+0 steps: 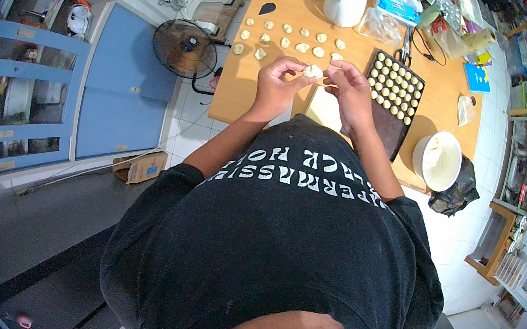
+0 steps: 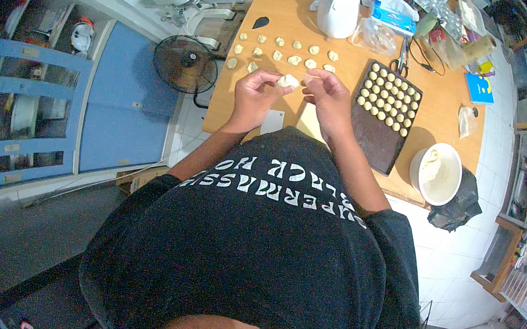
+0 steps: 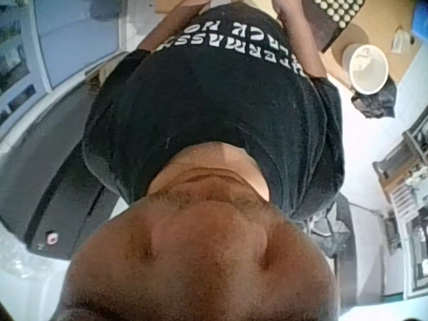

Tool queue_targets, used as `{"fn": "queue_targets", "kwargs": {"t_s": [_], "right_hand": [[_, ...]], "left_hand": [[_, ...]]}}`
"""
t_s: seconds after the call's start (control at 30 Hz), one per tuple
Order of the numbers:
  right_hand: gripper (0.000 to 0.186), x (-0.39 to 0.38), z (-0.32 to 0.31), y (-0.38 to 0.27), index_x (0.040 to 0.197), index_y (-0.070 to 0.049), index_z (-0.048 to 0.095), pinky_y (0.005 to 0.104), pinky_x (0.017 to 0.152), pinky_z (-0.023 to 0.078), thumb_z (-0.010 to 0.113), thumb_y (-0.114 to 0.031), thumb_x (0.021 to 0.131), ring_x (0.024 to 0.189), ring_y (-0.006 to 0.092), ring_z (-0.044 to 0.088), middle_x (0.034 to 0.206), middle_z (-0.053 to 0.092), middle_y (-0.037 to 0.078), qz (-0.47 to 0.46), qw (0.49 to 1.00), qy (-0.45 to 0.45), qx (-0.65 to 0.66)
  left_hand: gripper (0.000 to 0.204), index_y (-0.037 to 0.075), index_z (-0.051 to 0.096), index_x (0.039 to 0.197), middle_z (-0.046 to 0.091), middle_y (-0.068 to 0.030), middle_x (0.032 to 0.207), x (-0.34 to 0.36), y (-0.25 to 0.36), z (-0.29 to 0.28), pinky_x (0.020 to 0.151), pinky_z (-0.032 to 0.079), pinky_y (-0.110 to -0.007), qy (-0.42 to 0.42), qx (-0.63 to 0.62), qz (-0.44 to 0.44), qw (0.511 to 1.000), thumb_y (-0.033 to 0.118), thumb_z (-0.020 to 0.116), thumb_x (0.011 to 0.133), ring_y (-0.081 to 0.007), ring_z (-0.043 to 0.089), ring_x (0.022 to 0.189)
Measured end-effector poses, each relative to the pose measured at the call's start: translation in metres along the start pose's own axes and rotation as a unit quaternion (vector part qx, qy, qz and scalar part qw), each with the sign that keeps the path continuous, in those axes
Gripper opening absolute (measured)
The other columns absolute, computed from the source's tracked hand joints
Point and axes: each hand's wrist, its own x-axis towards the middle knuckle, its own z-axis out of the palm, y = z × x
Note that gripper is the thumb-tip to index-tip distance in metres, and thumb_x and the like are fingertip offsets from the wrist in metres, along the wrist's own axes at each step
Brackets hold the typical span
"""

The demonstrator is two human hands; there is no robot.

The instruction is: The person weighs small pieces of dough on a scale and then shapes them by hand, placing the finished pieces onto a tray.

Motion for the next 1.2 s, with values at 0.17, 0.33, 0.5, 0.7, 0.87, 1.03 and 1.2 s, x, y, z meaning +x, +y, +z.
{"fn": "queue_targets", "kwargs": {"t_s": [0.17, 0.33, 0.5, 0.7, 0.87, 1.03, 1.2], "right_hand": [[0.024, -0.003, 0.002, -0.002, 0.108, 0.004, 0.073, 0.0244, 0.081, 0.052, 0.077, -0.013, 0.091, 0.089, 0.009, 0.065, 0.096, 0.074, 0.006, -0.067, 0.987, -0.048, -0.136], [0.023, 0.004, -0.006, -0.001, 0.108, 0.005, 0.072, 0.0239, 0.079, 0.052, 0.076, -0.012, 0.092, 0.084, 0.0089, 0.065, 0.093, 0.074, 0.006, -0.049, 0.981, -0.064, -0.176], [0.016, 0.013, -0.027, 0.017, 0.105, 0.003, 0.072, 0.0244, 0.077, 0.052, 0.071, -0.009, 0.095, 0.08, 0.0105, 0.066, 0.092, 0.073, 0.006, 0.018, 0.996, -0.082, 0.025], [0.018, 0.014, -0.02, 0.019, 0.106, 0.003, 0.072, 0.025, 0.075, 0.053, 0.072, -0.01, 0.094, 0.08, 0.0109, 0.066, 0.093, 0.073, 0.006, -0.028, 0.996, -0.043, -0.078], [0.014, 0.011, -0.016, 0.021, 0.101, 0.002, 0.071, 0.0261, 0.076, 0.054, 0.073, -0.01, 0.093, 0.082, 0.0108, 0.066, 0.093, 0.073, 0.005, -0.029, 0.994, -0.019, -0.104], [0.013, 0.014, -0.021, 0.025, 0.099, 0.001, 0.072, 0.0277, 0.078, 0.055, 0.074, -0.01, 0.093, 0.085, 0.0121, 0.067, 0.095, 0.072, 0.006, -0.039, 0.994, -0.026, -0.098], [0.019, 0.017, -0.02, 0.03, 0.108, 0.003, 0.07, 0.0276, 0.083, 0.053, 0.074, -0.008, 0.092, 0.091, 0.0132, 0.067, 0.101, 0.072, 0.008, -0.022, 0.997, -0.018, -0.072]], "left_hand": [[0.018, 0.003, 0.074, 0.093, 0.072, -0.0063, 0.086, 0.001, 0.02, 0.001, 0.08, 0.051, -0.029, 0.024, 0.163, -0.006, 0.986, 0.0, 0.085, 0.078, -0.0156, 0.065, 0.086], [0.021, 0.002, 0.076, 0.09, 0.072, -0.0083, 0.086, 0.005, 0.031, 0.003, 0.084, 0.049, -0.033, -0.03, 0.302, 0.113, 0.946, 0.009, 0.088, 0.074, -0.0182, 0.063, 0.091], [0.02, 0.003, 0.075, 0.094, 0.071, -0.0068, 0.093, 0.006, 0.018, 0.003, 0.085, 0.047, -0.033, -0.063, 0.235, 0.074, 0.967, 0.01, 0.085, 0.079, -0.0173, 0.062, 0.096], [0.041, 0.002, 0.06, 0.124, 0.068, -0.0061, 0.104, 0.001, -0.004, 0.002, 0.08, 0.048, -0.027, -0.058, 0.105, -0.075, 0.99, 0.007, 0.078, 0.087, -0.0131, 0.063, 0.095], [0.037, 0.0, 0.059, 0.124, 0.067, -0.0049, 0.104, 0.001, -0.015, 0.003, 0.083, 0.05, -0.026, -0.057, 0.026, -0.166, 0.984, 0.002, 0.074, 0.089, -0.0115, 0.063, 0.097], [0.016, 0.0, 0.07, 0.106, 0.068, -0.0068, 0.108, 0.001, -0.028, -0.008, 0.092, 0.053, -0.03, -0.096, 0.022, -0.139, 0.985, 0.0, 0.073, 0.09, -0.0146, 0.066, 0.101], [0.01, -0.001, 0.07, 0.097, 0.072, -0.0102, 0.104, 0.0, -0.013, -0.001, 0.089, 0.055, -0.031, -0.064, 0.108, -0.075, 0.989, 0.0, 0.074, 0.089, -0.0162, 0.069, 0.098]]}}
